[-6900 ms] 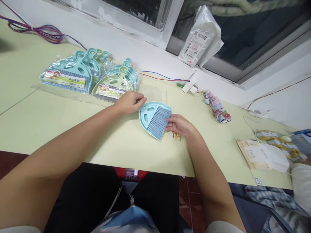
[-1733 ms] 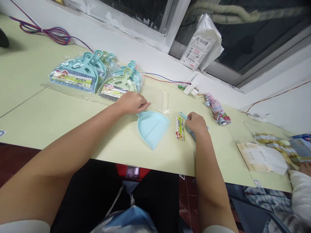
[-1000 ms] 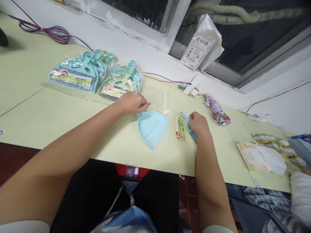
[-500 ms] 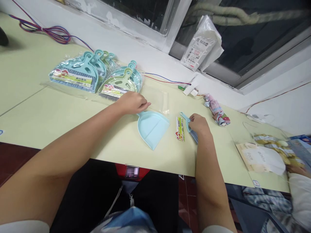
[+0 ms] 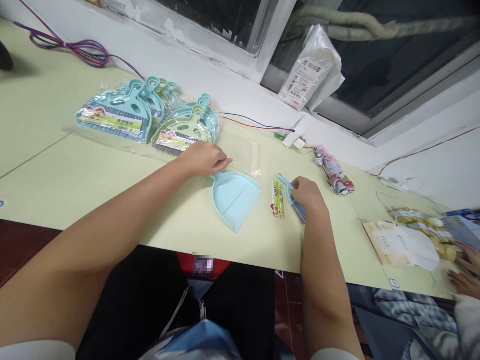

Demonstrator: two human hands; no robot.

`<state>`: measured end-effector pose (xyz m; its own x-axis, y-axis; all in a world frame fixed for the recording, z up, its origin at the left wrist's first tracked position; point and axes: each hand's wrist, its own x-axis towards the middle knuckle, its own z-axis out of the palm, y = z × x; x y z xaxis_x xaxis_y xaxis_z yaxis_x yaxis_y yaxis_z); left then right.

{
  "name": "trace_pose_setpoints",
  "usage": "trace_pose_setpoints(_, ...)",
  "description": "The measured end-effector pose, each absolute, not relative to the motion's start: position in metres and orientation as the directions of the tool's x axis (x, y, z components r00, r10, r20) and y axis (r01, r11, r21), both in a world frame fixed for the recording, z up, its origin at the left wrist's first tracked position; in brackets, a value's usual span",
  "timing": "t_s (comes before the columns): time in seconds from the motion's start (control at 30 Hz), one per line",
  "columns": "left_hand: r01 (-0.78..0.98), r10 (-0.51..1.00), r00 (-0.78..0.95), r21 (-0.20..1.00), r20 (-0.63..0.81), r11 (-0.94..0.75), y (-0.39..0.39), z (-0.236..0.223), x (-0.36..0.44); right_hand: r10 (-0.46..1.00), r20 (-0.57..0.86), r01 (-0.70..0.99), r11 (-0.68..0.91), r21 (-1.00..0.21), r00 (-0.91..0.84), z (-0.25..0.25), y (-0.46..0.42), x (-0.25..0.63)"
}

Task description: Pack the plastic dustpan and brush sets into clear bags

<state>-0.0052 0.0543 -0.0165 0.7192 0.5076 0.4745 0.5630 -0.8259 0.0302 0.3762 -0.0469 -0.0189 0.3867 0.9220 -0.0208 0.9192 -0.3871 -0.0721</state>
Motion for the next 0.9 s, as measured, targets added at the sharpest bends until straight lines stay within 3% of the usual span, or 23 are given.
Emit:
trace_pose_setpoints(0.67, 0.574, 0.517, 0.716, 0.024, 0.469, -0.818, 0.0556, -0.0179, -0.0058, 0.931, -0.044, 0.929, -0.364, -0.065, 0.361, -0.0168, -0.0486, 0.3762)
trace_pose_setpoints(0.9, 0.585, 0.544, 0.726, 0.039, 0.420, -0.810, 0.0538, -0.0177, -0.0041, 0.933, -0.031, 0.924, -0.359, -0.134, 0.358, -0.0163, -0.0481, 0.3715)
